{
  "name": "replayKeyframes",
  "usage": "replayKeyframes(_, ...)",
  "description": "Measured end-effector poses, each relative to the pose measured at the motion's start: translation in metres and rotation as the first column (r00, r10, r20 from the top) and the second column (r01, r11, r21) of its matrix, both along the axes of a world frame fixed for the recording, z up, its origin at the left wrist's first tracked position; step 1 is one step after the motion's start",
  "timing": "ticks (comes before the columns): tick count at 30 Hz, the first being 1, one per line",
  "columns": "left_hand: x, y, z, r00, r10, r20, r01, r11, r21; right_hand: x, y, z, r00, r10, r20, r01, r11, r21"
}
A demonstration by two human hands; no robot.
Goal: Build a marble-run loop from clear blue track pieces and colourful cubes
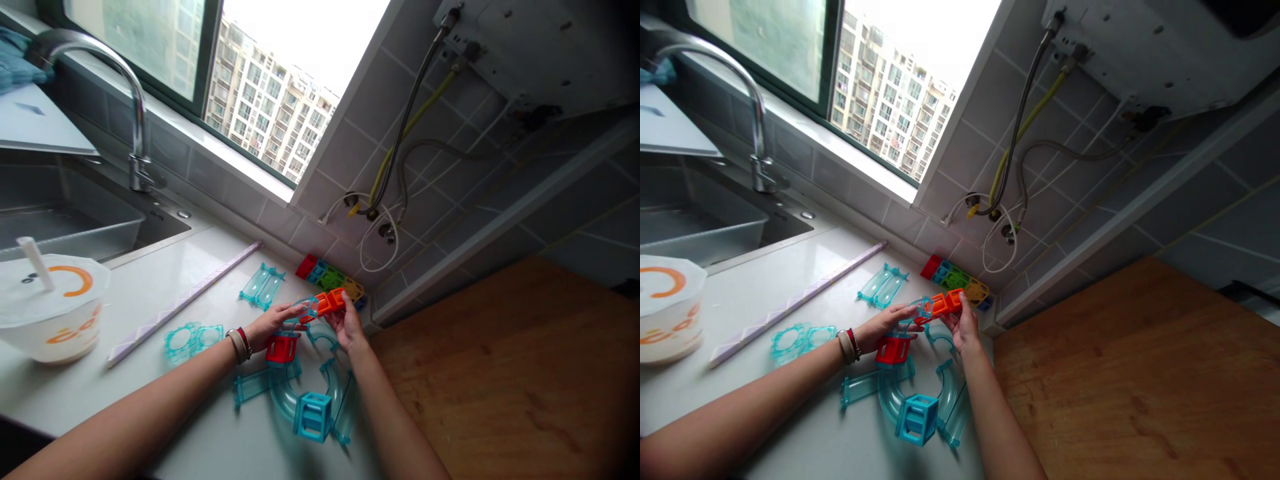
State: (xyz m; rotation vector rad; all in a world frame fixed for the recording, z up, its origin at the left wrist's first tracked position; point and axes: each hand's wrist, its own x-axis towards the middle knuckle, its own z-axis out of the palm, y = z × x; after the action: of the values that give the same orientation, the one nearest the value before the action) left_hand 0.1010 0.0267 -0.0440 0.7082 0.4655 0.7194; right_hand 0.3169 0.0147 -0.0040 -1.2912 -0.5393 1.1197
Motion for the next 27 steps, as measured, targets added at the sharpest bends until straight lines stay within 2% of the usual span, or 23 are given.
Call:
replayKeyframes(6, 0.000, 0.000, 0.001, 1.000, -0.008, -0.017, 0.008, 1.000, -0.014, 0.023, -0.002, 0.002, 0.995, -0.080, 0.059, 0.080, 0.997, 0.001)
replayKeyframes(10, -0.001, 0.001, 0.003, 1.000, -0.006, -0.021, 0.006, 1.000, -0.019, 0.046, -0.007, 0.013, 0.967, -0.197, 0.163, 0.190, 0.980, 0.059)
replayKeyframes(12, -0.001, 0.000, 0.005, 1.000, -0.003, -0.021, 0.003, 1.000, -0.019, 0.049, -0.014, 0.022, 0.957, -0.219, 0.192, 0.205, 0.975, 0.090)
replayKeyframes(15, -0.001, -0.002, 0.010, 0.999, 0.001, -0.034, -0.002, 1.000, -0.027, 0.035, -0.029, 0.034, 0.966, -0.168, 0.198, 0.142, 0.980, 0.137)
replayKeyframes(18, -0.001, -0.004, 0.013, 0.999, 0.007, -0.049, -0.009, 0.999, -0.039, 0.003, -0.046, 0.040, 0.975, -0.079, 0.210, 0.038, 0.981, 0.192)
replayKeyframes(22, 0.000, -0.004, 0.012, 0.998, 0.033, -0.050, -0.035, 0.999, -0.027, -0.031, -0.058, 0.034, 0.967, 0.046, 0.249, -0.088, 0.984, 0.158)
replayKeyframes(27, 0.002, -0.004, 0.009, 0.998, 0.028, -0.053, -0.027, 1.000, 0.010, -0.038, -0.057, 0.024, 0.963, 0.064, 0.262, -0.085, 0.994, 0.070)
